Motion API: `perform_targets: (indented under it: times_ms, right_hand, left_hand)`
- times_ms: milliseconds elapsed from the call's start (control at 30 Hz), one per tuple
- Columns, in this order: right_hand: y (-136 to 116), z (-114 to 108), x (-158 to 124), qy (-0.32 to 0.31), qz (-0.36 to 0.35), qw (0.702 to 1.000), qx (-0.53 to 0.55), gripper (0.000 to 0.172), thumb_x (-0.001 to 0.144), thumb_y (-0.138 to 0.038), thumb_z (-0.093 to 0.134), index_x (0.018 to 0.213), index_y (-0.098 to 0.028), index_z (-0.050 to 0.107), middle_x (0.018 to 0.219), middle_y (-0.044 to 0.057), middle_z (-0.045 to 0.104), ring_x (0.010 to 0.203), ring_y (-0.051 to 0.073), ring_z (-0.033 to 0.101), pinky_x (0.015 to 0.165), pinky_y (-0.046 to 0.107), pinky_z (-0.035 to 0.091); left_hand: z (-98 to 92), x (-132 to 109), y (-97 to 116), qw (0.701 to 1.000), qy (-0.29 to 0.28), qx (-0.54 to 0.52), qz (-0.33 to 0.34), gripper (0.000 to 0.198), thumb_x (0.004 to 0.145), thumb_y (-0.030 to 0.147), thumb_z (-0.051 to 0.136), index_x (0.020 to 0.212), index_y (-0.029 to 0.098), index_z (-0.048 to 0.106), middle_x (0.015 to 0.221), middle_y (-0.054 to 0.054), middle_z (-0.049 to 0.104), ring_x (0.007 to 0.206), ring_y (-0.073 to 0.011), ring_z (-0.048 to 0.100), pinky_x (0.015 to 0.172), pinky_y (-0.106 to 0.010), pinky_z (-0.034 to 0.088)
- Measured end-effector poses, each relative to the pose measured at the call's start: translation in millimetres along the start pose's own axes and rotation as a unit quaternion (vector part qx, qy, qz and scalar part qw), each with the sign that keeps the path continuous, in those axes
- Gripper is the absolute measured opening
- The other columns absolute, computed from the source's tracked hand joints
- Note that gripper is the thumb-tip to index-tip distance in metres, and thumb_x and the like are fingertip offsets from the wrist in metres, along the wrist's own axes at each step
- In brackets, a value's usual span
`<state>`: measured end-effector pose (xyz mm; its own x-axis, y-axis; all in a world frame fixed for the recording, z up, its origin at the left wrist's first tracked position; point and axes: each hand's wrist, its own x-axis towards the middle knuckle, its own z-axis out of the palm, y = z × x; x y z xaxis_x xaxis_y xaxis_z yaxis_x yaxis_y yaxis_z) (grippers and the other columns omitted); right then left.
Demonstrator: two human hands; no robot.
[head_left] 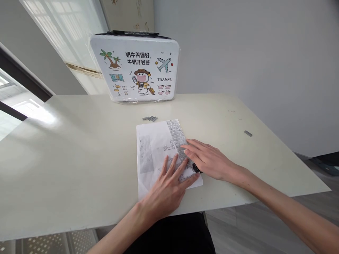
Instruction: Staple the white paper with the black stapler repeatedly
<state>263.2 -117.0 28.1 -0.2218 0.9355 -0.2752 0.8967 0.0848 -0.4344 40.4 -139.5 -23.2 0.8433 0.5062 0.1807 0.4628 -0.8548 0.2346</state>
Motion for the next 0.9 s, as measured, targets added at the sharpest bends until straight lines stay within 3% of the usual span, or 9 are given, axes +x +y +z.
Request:
perform_targets:
  times_ms: [900]
  right_hand:
    - [-7.8, -2.3, -1.1, -0.01, 0.026, 1.0, 0.0, 0.078, 0.104, -0.071, 0.005, 0.161, -0.034, 0.045, 0.174, -0.002, 0.029, 0.164, 0.027, 0.017, 0.13, 0.054, 0.022]
  left_hand:
    - [-0.3, 0.7, 2.0, 1.0, -0.002, 0.001, -0.003, 0.066, 0.098, 0.0, 0.047, 0.158, 0.027, 0.046, 0.175, -0.013, 0.017, 0.161, -0.0409, 0.008, 0.126, -0.072, 0.016]
